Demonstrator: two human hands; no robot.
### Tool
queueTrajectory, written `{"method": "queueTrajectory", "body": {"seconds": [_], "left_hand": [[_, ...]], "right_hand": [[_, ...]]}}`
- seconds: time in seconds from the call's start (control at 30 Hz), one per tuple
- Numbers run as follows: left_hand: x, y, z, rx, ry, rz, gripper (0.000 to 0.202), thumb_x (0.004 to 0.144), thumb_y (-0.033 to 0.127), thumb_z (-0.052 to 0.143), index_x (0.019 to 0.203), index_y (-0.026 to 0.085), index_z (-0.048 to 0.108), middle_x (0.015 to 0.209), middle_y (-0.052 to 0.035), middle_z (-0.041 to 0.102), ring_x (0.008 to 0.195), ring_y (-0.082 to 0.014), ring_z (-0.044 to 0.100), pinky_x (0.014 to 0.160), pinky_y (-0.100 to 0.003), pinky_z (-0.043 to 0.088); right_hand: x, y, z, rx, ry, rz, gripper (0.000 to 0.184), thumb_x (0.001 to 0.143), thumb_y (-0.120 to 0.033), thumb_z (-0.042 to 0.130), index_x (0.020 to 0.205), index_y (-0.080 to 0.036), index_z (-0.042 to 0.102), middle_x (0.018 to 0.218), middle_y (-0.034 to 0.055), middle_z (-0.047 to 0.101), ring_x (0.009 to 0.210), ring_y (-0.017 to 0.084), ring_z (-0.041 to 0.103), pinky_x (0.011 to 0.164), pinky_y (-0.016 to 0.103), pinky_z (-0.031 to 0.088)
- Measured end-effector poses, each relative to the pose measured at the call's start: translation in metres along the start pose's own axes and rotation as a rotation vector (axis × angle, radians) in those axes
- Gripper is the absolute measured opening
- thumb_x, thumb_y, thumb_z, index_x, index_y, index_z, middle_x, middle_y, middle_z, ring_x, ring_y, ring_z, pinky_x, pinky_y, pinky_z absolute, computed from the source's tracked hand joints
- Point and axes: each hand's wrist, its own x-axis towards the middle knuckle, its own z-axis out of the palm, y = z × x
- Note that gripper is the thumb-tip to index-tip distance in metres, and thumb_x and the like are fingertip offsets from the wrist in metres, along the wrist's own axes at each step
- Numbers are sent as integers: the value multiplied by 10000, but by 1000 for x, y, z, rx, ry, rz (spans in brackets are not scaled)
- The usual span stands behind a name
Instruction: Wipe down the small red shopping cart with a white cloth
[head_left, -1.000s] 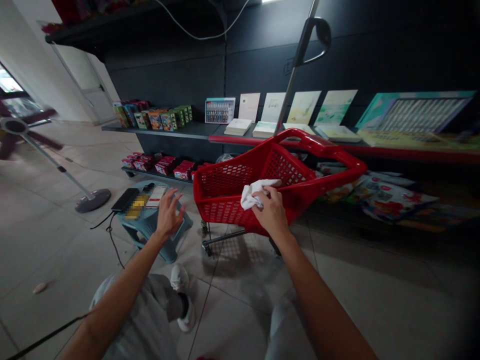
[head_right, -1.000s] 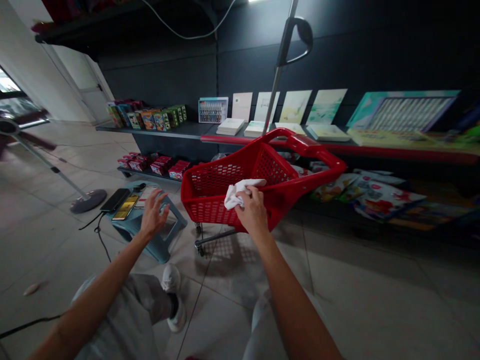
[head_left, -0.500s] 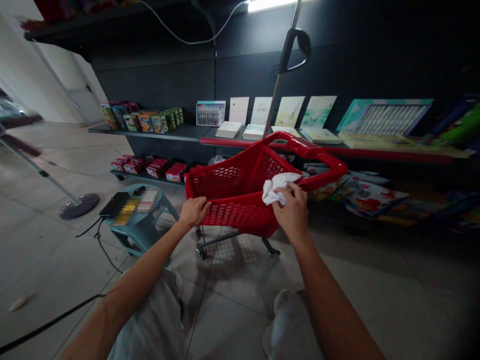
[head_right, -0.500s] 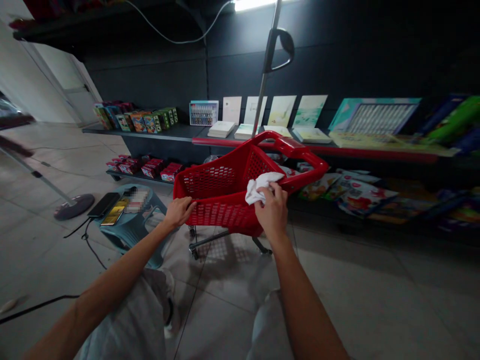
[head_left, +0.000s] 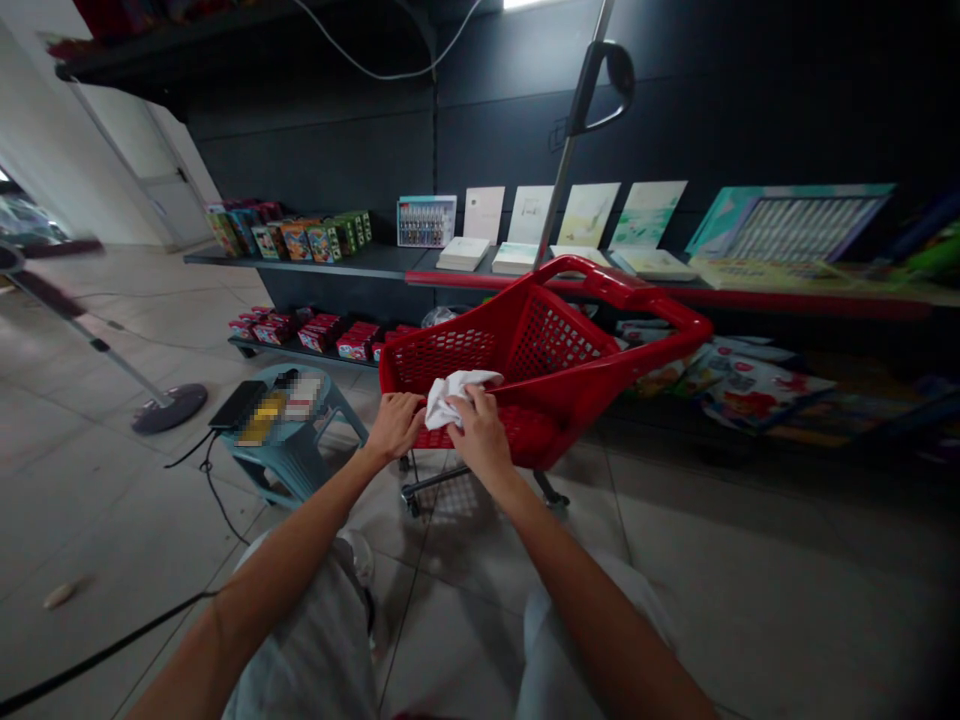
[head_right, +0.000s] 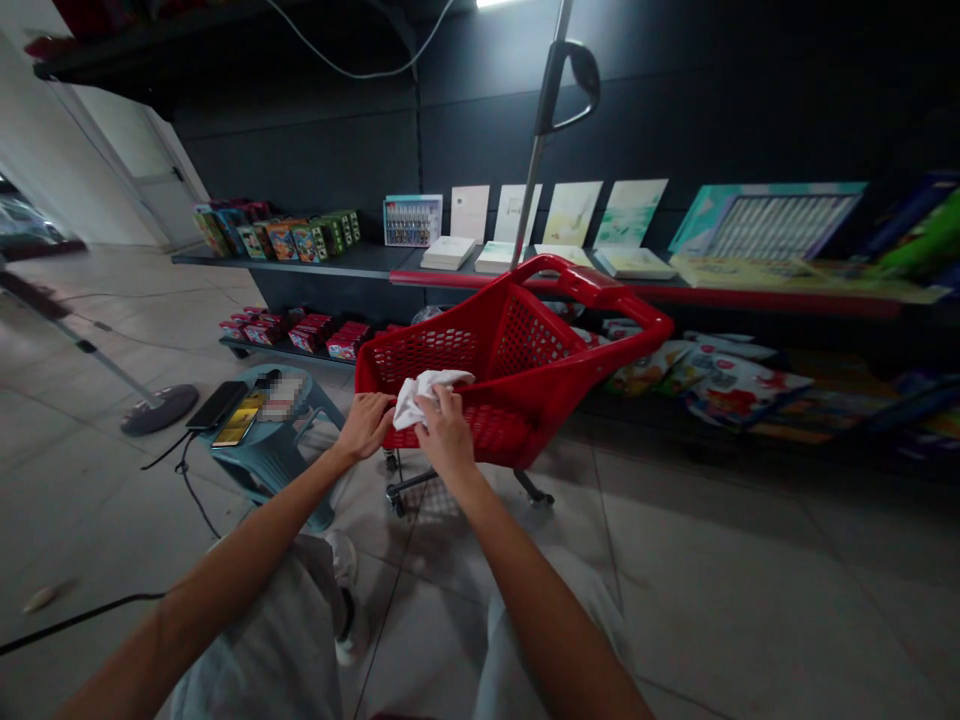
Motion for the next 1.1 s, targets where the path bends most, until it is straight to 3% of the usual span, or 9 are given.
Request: {"method": "queueTrajectory", "body": {"seconds": [0.1,0.2,0.37,0.5,0.57,0.67,0.87,1.1], "left_hand": [[3,0,1,50,8,-14,362,1081,376,305,1038,199,618,974,-93,681,960,-249,606,966,-445,396],[5,-1,1,54,20,-10,377,1088,379,287,1047,198,616,987,-91,681,963,-238,608,964,-430,399],[4,-3,0,48,-1,-14,376,1084,368,289,1072,199,624,972,-88,669,983,-236,609,1003,-445,413],[-2,-11,10,34,164,-118,299,1055,397,399,1112,211,626,1240,-121,613,1254,-271,519,1176,-550,318],[-3,-17,16,-32,235,-161,282,1037,417,439,1032,208,629,1314,-132,571,1335,-278,468,1184,-537,343],[-1,-21,22,-152,267,-151,292,1026,427,457,890,213,603,1171,-122,619,1275,-262,509,1128,-471,425],[-1,-8,21,-205,247,-170,379,1020,482,441,729,242,484,838,-63,598,953,-236,544,917,-416,498],[-5,7,26,-219,272,-154,408,1032,483,388,699,249,411,767,-45,525,890,-225,518,874,-403,479]], "right_hand": [[-1,-8,9,25,-37,-67,478,845,-112,617,1295,-260,678,1470,110,477,1287,312,467,1081,477,519],[-1,1,0,13,-41,-74,475,849,-111,617,1287,-280,685,1458,96,487,1292,297,475,1084,463,525],[-3,44,-45,-57,27,45,431,843,-112,602,1236,-252,710,1421,110,497,1254,296,488,1101,456,500],[-11,90,-88,-126,181,162,398,843,-147,602,1212,-227,726,1389,132,496,1229,311,498,1101,478,476],[-17,109,-104,-146,235,192,381,847,-171,603,1202,-218,732,1361,142,505,1232,318,502,1091,481,475],[-26,128,-117,-154,260,220,373,840,-187,607,1186,-206,742,1331,155,515,1226,323,515,1077,480,478],[-39,141,-115,-117,218,238,380,839,-223,605,1195,-203,738,1310,154,521,1215,314,531,1078,478,479],[-59,159,-92,-134,-7,248,413,778,-161,594,1163,-173,742,1207,139,580,1139,278,571,1074,433,473]]}}
